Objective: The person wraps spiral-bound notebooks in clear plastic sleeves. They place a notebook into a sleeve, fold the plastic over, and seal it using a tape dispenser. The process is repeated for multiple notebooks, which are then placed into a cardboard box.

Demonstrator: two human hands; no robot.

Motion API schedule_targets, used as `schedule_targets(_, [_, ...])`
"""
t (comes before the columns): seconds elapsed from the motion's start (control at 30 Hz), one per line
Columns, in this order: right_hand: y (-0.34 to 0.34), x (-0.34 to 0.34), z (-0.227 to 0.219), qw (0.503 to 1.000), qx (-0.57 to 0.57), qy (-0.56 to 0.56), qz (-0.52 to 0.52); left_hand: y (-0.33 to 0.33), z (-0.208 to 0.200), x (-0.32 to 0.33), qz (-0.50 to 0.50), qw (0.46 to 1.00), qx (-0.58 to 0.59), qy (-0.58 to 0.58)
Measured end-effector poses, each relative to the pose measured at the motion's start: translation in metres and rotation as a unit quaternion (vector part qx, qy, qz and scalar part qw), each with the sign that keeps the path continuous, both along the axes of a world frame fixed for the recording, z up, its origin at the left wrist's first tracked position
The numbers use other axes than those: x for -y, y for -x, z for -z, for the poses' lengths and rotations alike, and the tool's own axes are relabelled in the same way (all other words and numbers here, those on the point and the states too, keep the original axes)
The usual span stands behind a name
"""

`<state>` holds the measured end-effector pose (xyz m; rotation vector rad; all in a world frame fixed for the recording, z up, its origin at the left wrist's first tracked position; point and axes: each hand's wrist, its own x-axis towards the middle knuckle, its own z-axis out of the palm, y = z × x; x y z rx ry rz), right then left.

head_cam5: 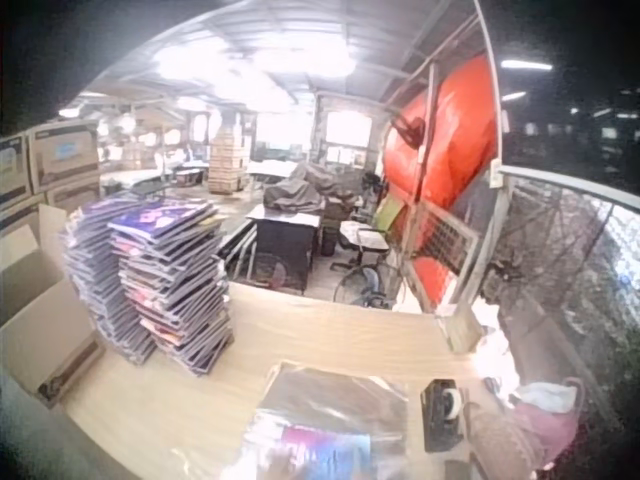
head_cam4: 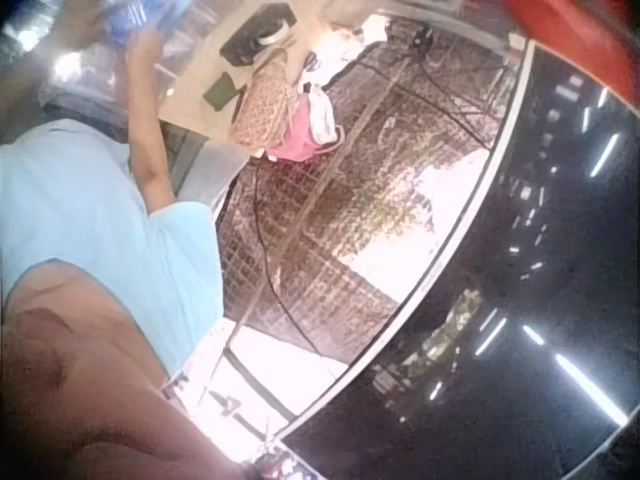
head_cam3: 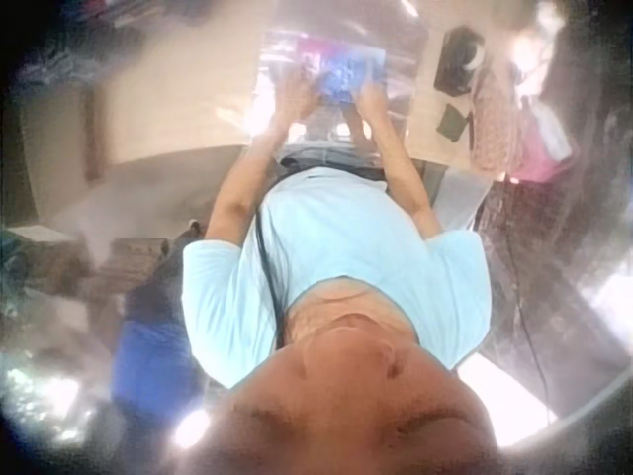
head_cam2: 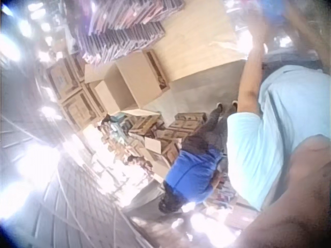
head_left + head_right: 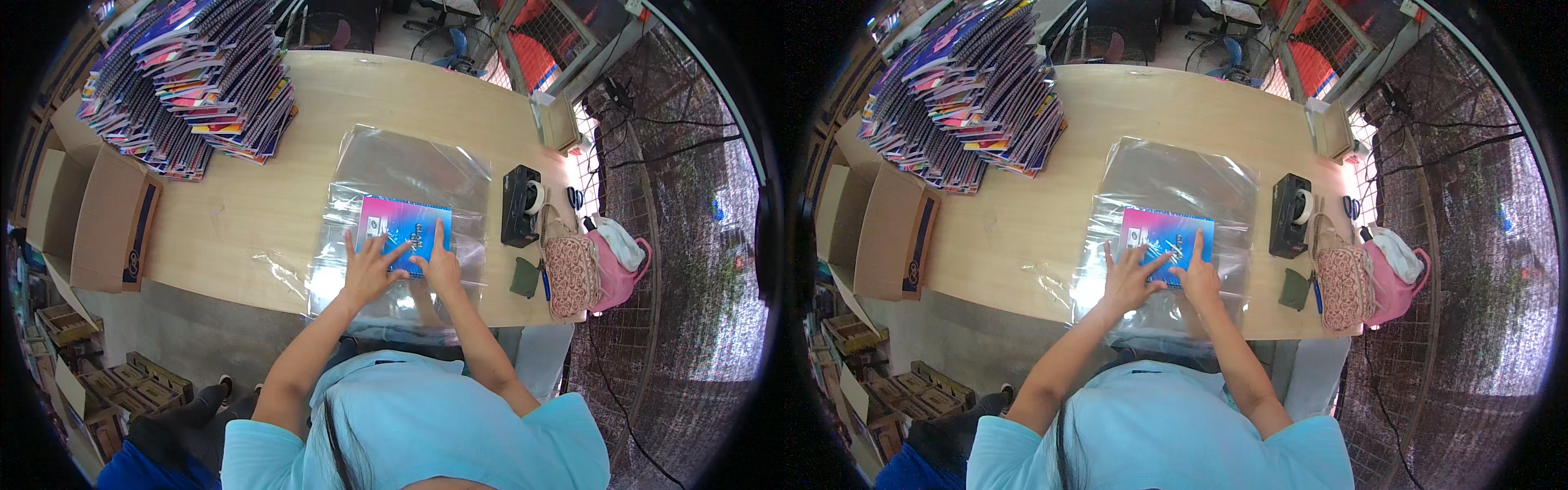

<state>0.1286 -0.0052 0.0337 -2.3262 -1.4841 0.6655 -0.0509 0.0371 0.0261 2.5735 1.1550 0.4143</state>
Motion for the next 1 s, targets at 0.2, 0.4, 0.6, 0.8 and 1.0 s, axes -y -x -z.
schedule_targets(0.2, [-0.012,-0.005,-0.039,0.995,-0.089,-0.047,-0.006,0.098,-0.009,-0.019,-0.355,0.929,-0.016,-0.104])
schedule_targets(0.4, [-0.019,-0.119,0.033,0.907,0.205,-0.256,-0.266,0.017,0.004,0.071,-0.328,0.411,0.519,0.674])
schedule_targets(0.6, [-0.036,-0.112,-0.042,0.966,-0.106,-0.035,-0.232,-0.049,0.030,0.057,-0.223,0.619,0.657,0.369])
schedule_targets(0.8, [-0.053,-0.012,-0.034,0.808,-0.549,-0.211,-0.041,-0.022,-0.061,0.066,-0.115,0.798,0.556,0.204])
schedule_targets(1.0, [-0.024,0.009,0.017,0.846,-0.391,-0.346,-0.106,0.012,-0.020,0.058,-0.050,0.890,0.405,0.204])
